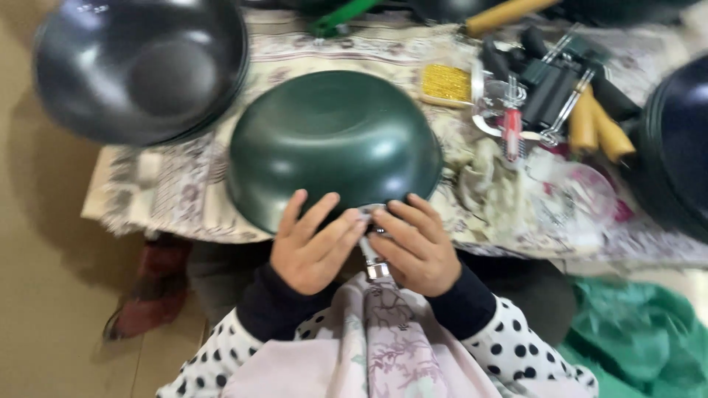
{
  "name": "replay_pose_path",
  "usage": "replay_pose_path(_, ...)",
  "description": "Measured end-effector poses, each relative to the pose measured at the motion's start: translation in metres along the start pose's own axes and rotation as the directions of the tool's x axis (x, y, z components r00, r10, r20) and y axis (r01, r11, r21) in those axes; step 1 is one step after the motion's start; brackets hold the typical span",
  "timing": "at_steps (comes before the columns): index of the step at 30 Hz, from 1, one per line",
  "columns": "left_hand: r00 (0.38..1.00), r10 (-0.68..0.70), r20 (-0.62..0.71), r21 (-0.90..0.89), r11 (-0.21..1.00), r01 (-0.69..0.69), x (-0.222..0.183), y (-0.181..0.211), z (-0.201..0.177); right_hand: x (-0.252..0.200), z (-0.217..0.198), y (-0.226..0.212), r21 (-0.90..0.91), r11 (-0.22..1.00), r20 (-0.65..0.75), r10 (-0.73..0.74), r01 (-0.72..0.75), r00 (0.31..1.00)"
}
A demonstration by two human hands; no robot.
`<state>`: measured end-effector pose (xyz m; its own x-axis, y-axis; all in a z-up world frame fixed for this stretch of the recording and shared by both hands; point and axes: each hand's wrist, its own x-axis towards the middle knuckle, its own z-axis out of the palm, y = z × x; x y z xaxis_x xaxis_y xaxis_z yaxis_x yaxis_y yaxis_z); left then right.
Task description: A person is seen wiping a green pan with a cloth and then attempting to attach a handle to it, aligning the bracket with the pan's mounting point.
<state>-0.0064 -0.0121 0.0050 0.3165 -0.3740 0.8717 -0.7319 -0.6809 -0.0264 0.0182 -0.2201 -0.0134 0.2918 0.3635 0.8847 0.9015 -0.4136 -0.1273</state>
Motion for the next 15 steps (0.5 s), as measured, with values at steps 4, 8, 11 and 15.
replay_pose_path(4,0.999,0.036,-0.028,0.092,0.995,-0.033,0.008,-0.001,0.001,-0.004,-0.010,0.005,0.001,1.000,-0.011,0.022,-0.022,1.000)
replay_pose_path(8,0.995,0.057,-0.087,0.143,0.989,-0.044,0.006,-0.006,0.006,-0.030,-0.043,0.042,-0.082,0.990,-0.030,0.109,-0.111,0.994)
replay_pose_path(11,0.995,0.056,-0.088,0.158,0.987,-0.042,0.005,-0.007,0.007,-0.055,-0.090,0.076,-0.203,0.954,-0.075,0.211,-0.222,0.975)
replay_pose_path(15,0.995,0.021,0.099,0.134,0.990,-0.034,0.002,-0.007,-0.001,-0.075,-0.149,0.102,-0.374,0.851,-0.107,0.356,-0.369,0.928)
